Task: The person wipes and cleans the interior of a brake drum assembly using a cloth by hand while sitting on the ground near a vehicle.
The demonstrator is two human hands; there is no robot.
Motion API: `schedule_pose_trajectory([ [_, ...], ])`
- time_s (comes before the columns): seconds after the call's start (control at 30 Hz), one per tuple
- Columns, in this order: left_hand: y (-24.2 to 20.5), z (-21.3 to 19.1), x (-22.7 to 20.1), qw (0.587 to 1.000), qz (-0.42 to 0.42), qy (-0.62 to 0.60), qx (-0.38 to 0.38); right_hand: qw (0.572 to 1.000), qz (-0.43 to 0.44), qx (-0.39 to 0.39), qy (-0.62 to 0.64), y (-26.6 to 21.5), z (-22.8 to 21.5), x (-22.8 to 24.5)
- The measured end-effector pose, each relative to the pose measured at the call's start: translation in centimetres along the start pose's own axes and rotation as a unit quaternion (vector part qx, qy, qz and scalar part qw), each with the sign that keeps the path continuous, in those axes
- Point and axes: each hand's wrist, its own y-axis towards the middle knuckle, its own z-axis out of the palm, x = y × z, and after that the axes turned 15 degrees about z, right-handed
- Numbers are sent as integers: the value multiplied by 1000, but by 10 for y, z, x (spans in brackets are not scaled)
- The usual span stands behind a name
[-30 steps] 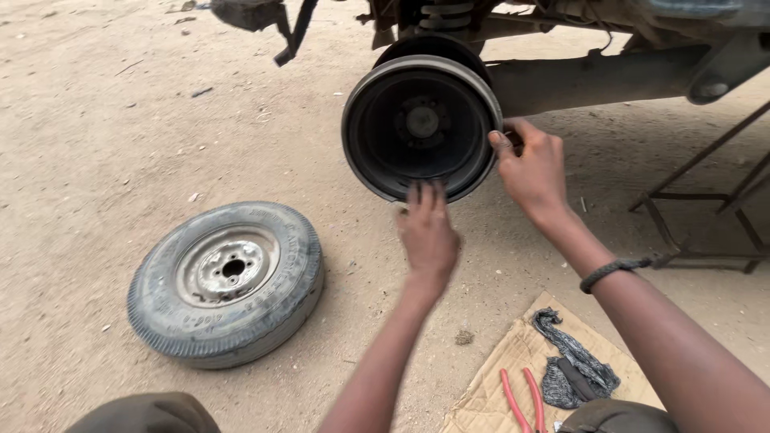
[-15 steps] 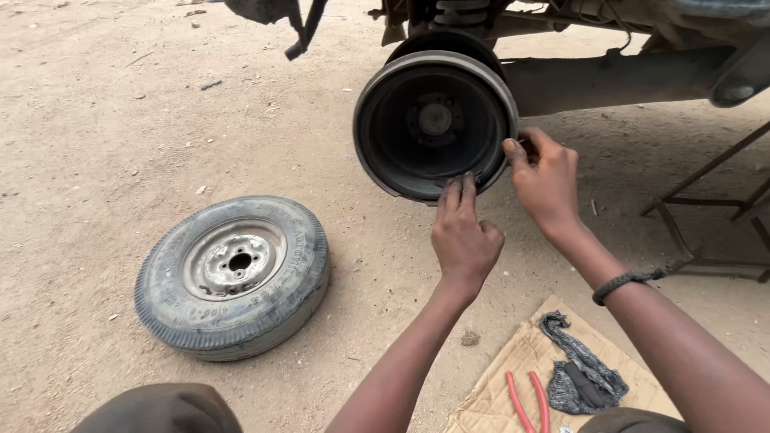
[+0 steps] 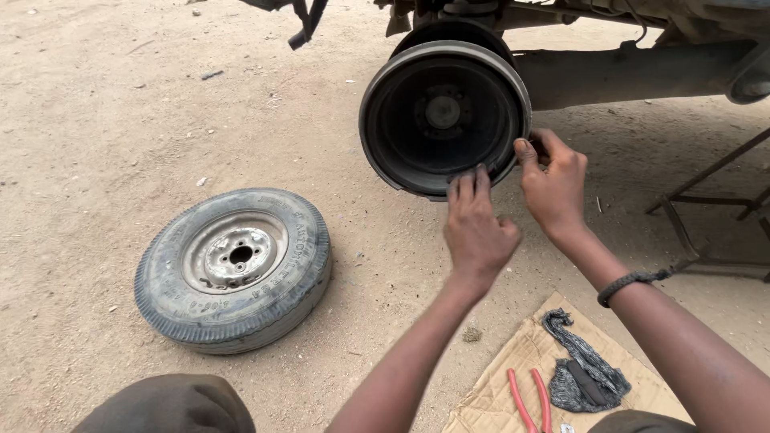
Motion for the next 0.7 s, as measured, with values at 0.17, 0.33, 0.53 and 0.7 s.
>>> schedule_pose_trajectory([
  [0.17, -25, -54, 87, 932, 187, 310, -18, 999, -51, 10, 7, -1, 2, -5],
  [0.33, -22, 6, 46, 990, 62, 120, -42, 999, 36, 29, -18, -10, 5, -4],
  [0.53, -28, -4, 58, 973, 133, 185, -39, 995, 64, 64, 51, -8, 1, 1],
  [0.7, -29, -3, 69, 963, 141, 227, -39, 990, 110, 75, 40, -7, 4, -5],
])
